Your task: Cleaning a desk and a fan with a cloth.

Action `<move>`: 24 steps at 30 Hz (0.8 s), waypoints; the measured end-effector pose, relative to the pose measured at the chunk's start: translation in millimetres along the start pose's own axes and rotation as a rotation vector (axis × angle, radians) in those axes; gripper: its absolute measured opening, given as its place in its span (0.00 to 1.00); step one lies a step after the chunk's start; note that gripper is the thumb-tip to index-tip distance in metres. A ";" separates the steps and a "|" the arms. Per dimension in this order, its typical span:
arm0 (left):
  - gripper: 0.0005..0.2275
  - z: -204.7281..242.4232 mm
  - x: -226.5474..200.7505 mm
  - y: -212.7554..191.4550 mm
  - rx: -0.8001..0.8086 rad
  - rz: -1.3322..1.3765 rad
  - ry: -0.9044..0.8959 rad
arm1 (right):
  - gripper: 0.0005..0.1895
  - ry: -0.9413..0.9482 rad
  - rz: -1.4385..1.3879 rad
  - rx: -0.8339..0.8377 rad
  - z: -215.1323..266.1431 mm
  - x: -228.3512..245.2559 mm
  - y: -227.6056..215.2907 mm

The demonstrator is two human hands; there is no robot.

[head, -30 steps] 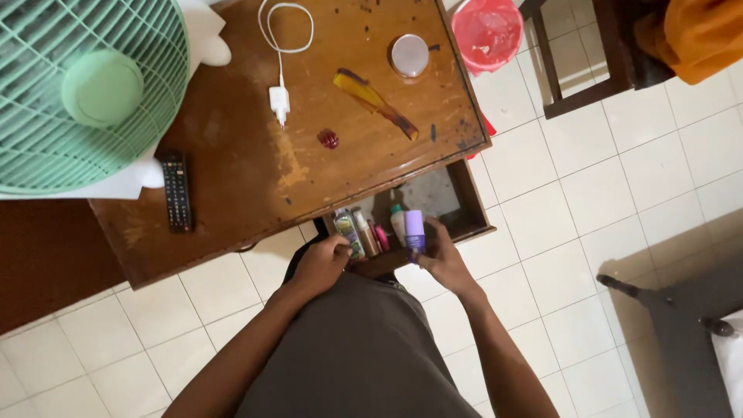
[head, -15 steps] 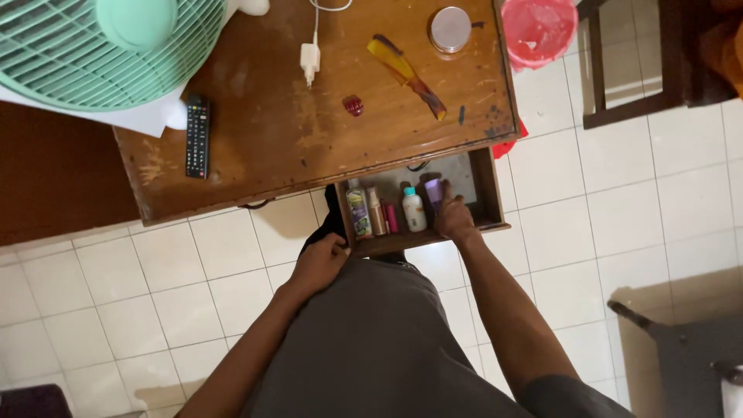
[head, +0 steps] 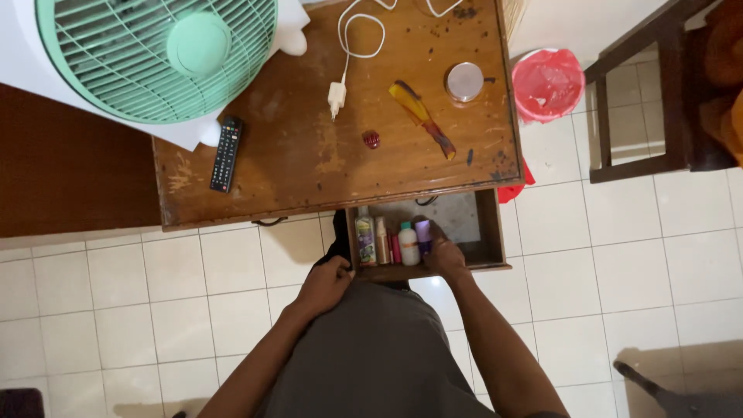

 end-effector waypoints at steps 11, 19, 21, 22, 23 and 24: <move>0.15 -11.2 -18.4 -8.2 0.075 -0.012 -0.018 | 0.40 -0.133 -0.208 -0.090 3.5 -6.2 -29.9; 0.15 -20.0 1.5 -17.6 -0.025 0.020 -0.038 | 0.14 -0.379 -0.614 0.318 -26.9 60.9 -190.2; 0.15 -18.5 8.3 -19.2 -0.048 0.042 -0.053 | 0.12 -0.366 -0.559 0.008 -52.3 80.0 -214.2; 0.16 -16.8 12.3 -19.6 -0.070 0.069 -0.068 | 0.14 -0.341 -0.492 -0.296 -62.3 87.6 -229.4; 0.16 -16.8 13.0 -23.1 -0.070 0.066 -0.066 | 0.14 -0.341 -0.494 -0.299 -61.1 104.3 -242.8; 0.16 -16.7 14.5 -26.1 -0.062 0.088 -0.086 | 0.18 -0.298 -0.376 -0.396 -59.3 119.7 -257.8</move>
Point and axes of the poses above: each hand's wrist, its own z-axis away from the middle knuckle, its own y-axis out of the palm, x = y × z, the point moved 3 cm from there along -z, towards the middle knuckle, and after that the axes turned 2 degrees about z, right-handed, at the moved point
